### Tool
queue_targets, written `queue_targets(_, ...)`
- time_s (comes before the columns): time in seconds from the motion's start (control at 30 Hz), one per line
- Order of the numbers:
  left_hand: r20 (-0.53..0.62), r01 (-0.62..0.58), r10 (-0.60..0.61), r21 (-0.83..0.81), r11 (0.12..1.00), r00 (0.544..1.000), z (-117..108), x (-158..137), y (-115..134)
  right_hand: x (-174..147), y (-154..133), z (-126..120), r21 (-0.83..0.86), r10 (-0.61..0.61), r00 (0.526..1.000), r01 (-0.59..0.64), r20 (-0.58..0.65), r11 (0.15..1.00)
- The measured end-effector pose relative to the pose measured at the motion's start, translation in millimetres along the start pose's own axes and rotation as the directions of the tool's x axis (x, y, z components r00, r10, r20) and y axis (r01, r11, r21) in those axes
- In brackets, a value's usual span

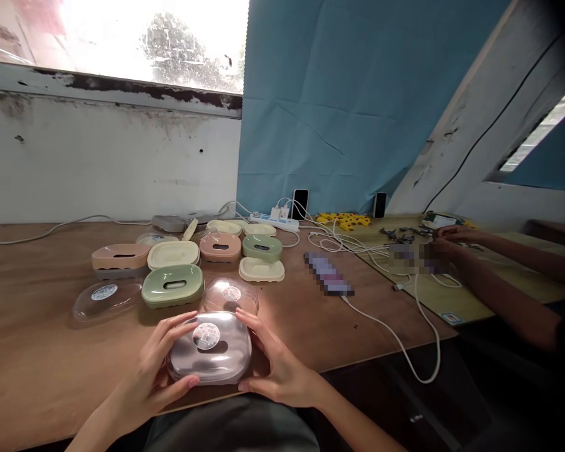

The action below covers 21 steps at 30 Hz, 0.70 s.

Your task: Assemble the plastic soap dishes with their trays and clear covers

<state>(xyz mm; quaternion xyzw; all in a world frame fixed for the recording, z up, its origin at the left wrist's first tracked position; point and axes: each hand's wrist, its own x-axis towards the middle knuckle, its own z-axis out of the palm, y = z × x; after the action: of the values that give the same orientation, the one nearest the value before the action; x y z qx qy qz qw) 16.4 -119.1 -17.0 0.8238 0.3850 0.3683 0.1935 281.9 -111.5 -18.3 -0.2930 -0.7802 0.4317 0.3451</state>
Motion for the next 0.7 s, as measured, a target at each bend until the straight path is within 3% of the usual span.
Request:
queue_targets(0.43,-0.059,-0.031,0.034,0.045,0.999,0.998,-3.2,-0.7,1.3,1.5,-0.8,2.9,0.241,0.029,0.999,-0.033,0.022,0.97)
queue_targets(0.7,-0.048,-0.037,0.039,0.028,0.999,0.998,-5.1,-1.7,-2.5,-1.2,8.1,4.7,0.123,0.051,0.999,-0.052,0.009,0.991)
